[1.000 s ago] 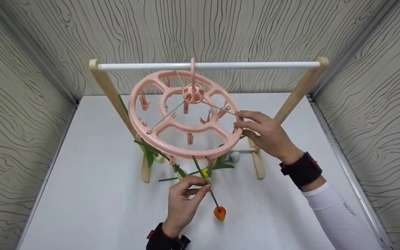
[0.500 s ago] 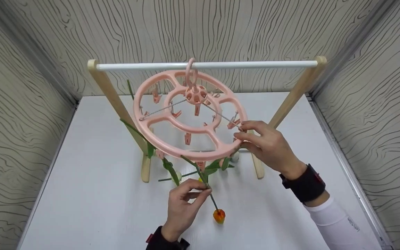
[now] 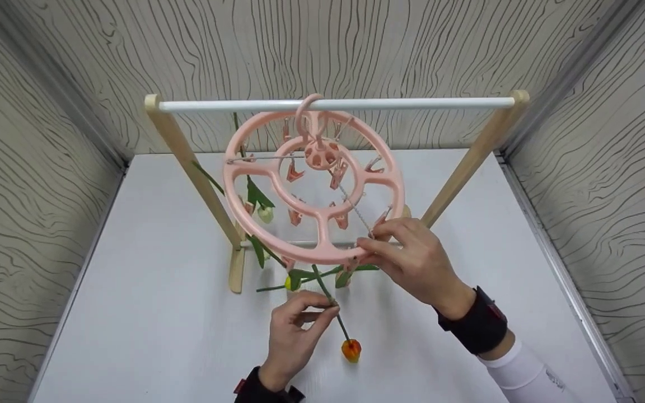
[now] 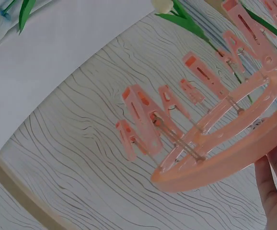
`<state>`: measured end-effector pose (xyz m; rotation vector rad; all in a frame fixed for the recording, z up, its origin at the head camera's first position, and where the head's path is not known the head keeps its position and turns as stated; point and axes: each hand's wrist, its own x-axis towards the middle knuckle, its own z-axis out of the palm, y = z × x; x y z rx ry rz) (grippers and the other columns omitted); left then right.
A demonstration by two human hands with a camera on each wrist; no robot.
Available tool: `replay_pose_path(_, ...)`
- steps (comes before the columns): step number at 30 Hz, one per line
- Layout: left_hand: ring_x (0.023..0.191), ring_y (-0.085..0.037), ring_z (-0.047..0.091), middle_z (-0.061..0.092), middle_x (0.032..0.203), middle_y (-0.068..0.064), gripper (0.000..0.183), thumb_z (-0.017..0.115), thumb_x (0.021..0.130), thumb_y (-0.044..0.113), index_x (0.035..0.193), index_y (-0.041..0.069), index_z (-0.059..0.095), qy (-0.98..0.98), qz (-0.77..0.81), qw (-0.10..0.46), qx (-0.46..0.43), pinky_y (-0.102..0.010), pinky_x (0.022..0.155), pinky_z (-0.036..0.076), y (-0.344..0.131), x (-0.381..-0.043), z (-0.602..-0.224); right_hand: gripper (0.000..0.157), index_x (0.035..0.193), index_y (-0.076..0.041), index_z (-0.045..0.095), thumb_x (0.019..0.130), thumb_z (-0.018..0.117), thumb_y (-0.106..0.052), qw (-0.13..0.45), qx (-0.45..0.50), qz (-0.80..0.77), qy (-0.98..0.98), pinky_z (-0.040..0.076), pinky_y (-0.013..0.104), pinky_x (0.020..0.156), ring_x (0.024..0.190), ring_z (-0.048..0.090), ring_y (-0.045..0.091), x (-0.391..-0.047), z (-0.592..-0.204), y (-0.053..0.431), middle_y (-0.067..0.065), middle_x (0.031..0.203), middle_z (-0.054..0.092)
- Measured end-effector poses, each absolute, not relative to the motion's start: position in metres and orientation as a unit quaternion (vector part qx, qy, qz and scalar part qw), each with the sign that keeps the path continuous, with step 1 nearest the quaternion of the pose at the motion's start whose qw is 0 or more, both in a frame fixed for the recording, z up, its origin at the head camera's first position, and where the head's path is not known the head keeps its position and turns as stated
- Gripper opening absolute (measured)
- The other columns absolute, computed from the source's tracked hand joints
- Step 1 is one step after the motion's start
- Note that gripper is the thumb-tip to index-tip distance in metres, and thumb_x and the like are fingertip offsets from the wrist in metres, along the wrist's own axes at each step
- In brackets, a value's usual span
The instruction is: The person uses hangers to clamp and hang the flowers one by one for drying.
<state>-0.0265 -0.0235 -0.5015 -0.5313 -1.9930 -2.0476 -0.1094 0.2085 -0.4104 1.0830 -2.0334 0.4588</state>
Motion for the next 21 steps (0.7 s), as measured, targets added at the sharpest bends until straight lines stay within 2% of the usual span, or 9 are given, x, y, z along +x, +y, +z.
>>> replay_pose_path(6,0.086,-0.008,0.076,0.076,0.092,-0.014,0.01,0.078,0.092,0.0,0.098,0.007,0.075,-0.683,-0.698,0.119,-0.182,-0.034,0.069,0.069,-0.025,-0.026,-0.502,0.032,0.112,-0.014,0.083,0.094,0.076,-0.04,0.396,0.415,0.181,-0.799,0.058,0.031,0.076,0.091,0.065,0.021,-0.102,-0.411,0.197,0.004,0.094,0.073)
replay_pose_path(13,0.088,-0.001,0.073,0.075,0.092,-0.012,0.02,0.078,0.088,-0.01,0.098,0.007,0.075,-0.689,-0.693,0.122,-0.171,-0.034,0.069,0.069,-0.026,-0.025,-0.501,0.031,0.112,-0.016,0.082,0.096,0.075,-0.041,0.408,0.399,0.186,-0.8,0.056,0.031,0.075,0.089,0.064,0.021,-0.099,-0.413,0.187,0.004,0.093,0.072)
replay_pose_path(15,0.088,-0.001,0.073,0.075,0.092,-0.012,0.018,0.078,0.088,-0.008,0.098,0.007,0.075,-0.69,-0.693,0.121,-0.169,-0.033,0.069,0.069,-0.026,-0.025,-0.501,0.036,0.116,-0.014,0.081,0.095,0.076,-0.042,0.408,0.394,0.2,-0.799,0.057,0.029,0.081,0.093,0.065,0.022,-0.099,-0.415,0.189,0.006,0.098,0.073)
replay_pose_path(17,0.089,-0.001,0.072,0.075,0.093,-0.012,0.018,0.078,0.088,-0.008,0.098,0.007,0.075,-0.69,-0.693,0.121,-0.171,-0.033,0.069,0.069,-0.026,-0.024,-0.501,0.046,0.123,-0.008,0.077,0.094,0.078,-0.044,0.404,0.384,0.227,-0.799,0.057,0.024,0.097,0.103,0.065,0.024,-0.1,-0.418,0.192,0.011,0.109,0.072)
replay_pose_path(21,0.089,-0.001,0.073,0.076,0.092,-0.013,0.021,0.077,0.088,-0.011,0.098,0.007,0.075,-0.687,-0.693,0.124,-0.177,-0.033,0.069,0.069,-0.026,-0.024,-0.501,0.077,0.141,0.007,0.058,0.09,0.082,-0.045,0.377,0.342,0.302,-0.806,0.039,0.022,0.126,0.136,0.054,0.024,-0.105,-0.43,0.207,0.023,0.139,0.058)
